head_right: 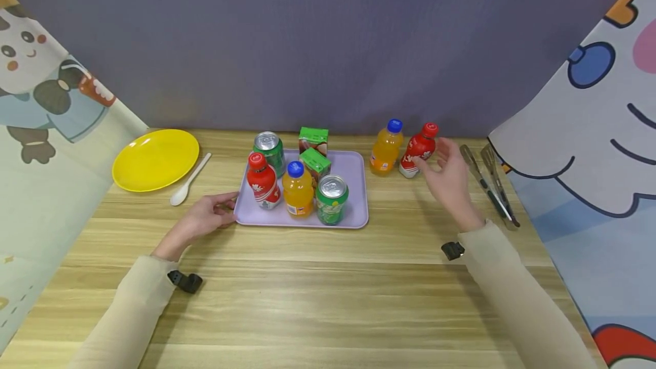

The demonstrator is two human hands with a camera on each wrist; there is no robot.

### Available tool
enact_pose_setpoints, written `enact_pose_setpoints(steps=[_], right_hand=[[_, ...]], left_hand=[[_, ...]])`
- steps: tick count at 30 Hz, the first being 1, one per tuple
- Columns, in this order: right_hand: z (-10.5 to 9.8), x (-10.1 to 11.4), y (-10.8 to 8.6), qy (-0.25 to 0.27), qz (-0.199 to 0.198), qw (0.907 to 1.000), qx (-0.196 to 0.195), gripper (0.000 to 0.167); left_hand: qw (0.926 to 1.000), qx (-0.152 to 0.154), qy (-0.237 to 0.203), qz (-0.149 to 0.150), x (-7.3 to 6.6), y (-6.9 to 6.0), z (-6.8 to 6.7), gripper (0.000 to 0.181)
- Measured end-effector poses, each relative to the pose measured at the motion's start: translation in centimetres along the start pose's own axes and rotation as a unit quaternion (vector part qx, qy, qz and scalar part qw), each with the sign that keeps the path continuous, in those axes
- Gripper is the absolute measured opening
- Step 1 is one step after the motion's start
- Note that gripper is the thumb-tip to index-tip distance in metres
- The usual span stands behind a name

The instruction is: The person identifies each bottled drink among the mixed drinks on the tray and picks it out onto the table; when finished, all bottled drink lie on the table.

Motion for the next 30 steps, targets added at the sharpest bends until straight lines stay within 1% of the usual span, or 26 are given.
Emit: enact_pose_setpoints(steps=[2, 5, 9, 11, 13, 16, 18, 20, 25, 30], right_hand=[[0.2, 0.5, -0.6, 0.002, -0.014, 0.9999, -0.004, 0.072], [0.7, 1.3, -1.3, 0.023, -0.038, 0.999, -0.005, 0.066], [2.0, 2.6, -2.3, 0.051, -0.066, 0.9965, 0.011, 0.06], [2.7, 3.4, -2.8, 0.053, -0.08, 0.9952, 0.021, 0.057], [3.3, 4.6, -3.4, 0.066, -0.099, 0.9925, 0.028, 0.054], [4.1, 6.7, -4.2, 0.066, -0.127, 0.9891, 0.036, 0.051], [4.6, 7.9, -4.6, 0.068, -0.139, 0.9872, 0.041, 0.049], [5.1, 8.8, -4.8, 0.066, -0.143, 0.9863, 0.048, 0.049], [6.4, 9.3, -5.0, 0.086, -0.143, 0.9837, 0.068, 0.052], [7.9, 7.9, -4.6, 0.092, -0.142, 0.9798, 0.106, 0.059]], left_hand=[[1.0, 0.0, 0.001, 0.001, 0.0, 0.1, 0.0, 0.057], [1.0, -0.002, 0.0, 0.002, 0.0, 0.1, 0.0, 0.058], [1.0, -0.002, -0.001, 0.004, 0.0, 0.2, 0.0, 0.058], [1.0, -0.003, 0.0, 0.004, 0.1, 0.2, 0.1, 0.058], [1.0, -0.003, 0.001, 0.003, 0.0, 0.2, 0.1, 0.058], [1.0, -0.003, 0.005, 0.004, 0.0, 0.2, 0.1, 0.057], [1.0, -0.002, 0.007, 0.004, 0.0, 0.2, 0.1, 0.057], [1.0, -0.003, 0.008, 0.003, 0.0, 0.2, 0.1, 0.057], [0.9999, -0.004, 0.009, 0.002, 0.1, 0.3, 0.2, 0.057], [1.0, -0.006, 0.006, 0.002, 0.3, 0.4, 0.3, 0.057]])
Point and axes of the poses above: each hand's wrist, its own y-axis towards the middle knuckle, its own z-axis out of the palm, x = y × z, the point moved 2 cm from there along y, towards the middle knuckle, and after that the axes turned 11 degrees about y, right-handed, at the moved point
